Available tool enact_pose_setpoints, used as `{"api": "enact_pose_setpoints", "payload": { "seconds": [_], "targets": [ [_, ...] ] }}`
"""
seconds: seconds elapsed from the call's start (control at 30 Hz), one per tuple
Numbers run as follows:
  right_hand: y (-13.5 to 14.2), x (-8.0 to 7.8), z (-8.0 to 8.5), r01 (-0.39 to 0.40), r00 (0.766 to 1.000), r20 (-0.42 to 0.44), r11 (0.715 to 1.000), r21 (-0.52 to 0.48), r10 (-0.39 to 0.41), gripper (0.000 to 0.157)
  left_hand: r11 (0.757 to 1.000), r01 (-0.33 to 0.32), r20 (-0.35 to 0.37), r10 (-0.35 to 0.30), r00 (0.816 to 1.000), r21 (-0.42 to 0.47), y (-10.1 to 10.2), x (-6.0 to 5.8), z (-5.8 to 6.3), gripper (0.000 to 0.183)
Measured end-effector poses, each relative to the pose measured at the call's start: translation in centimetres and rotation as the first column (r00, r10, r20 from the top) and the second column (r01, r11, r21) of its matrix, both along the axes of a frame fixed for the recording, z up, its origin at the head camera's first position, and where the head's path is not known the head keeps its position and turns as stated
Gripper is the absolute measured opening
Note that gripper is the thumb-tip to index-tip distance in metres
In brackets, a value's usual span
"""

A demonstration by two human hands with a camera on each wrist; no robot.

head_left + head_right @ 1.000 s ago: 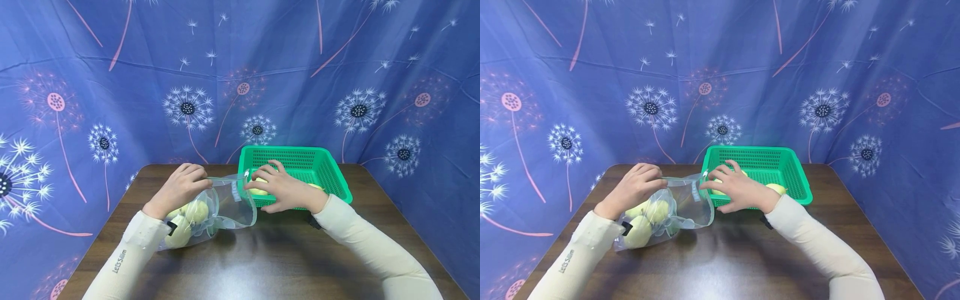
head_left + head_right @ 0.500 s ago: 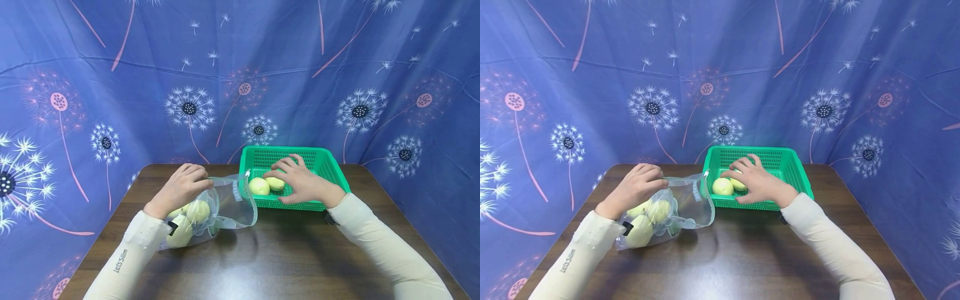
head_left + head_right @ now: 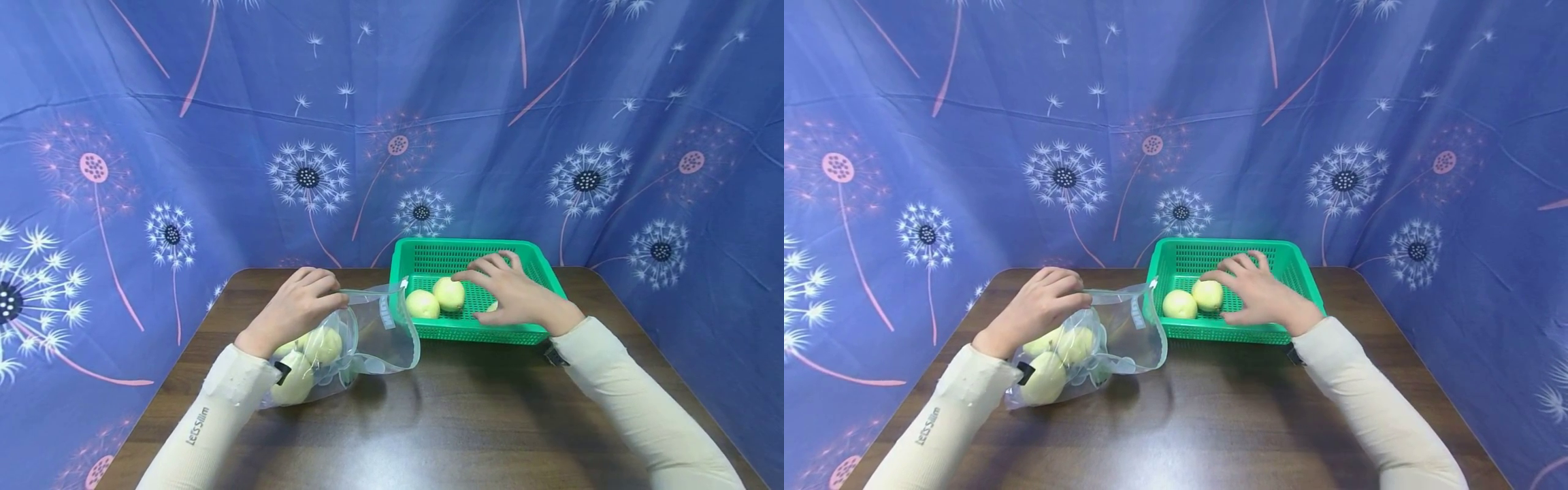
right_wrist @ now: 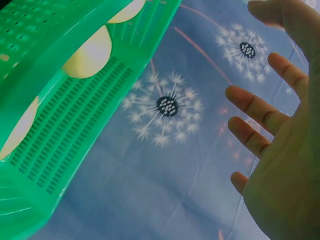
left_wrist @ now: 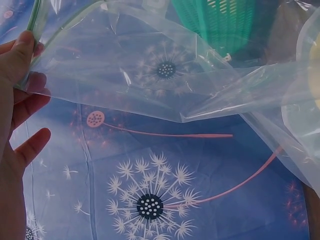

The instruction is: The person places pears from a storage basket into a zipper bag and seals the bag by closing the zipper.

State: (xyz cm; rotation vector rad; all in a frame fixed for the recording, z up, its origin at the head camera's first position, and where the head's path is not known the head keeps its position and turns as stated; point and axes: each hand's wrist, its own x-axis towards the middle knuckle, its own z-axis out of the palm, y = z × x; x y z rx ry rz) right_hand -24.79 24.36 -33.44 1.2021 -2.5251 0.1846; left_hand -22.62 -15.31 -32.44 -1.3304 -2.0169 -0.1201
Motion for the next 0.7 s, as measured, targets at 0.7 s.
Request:
{"api": "enact_pose_setpoints", "payload": {
  "seconds": [0.7],
  "targets": [
    [4.6, -1.1, -2.6, 0.168, 0.981, 0.105, 0.986, -0.022, -0.164, 0.061, 0.999, 0.032, -0.019, -0.032, 0.999, 0.021, 0.3, -0.5, -0.4, 0.011]
  ]
}}
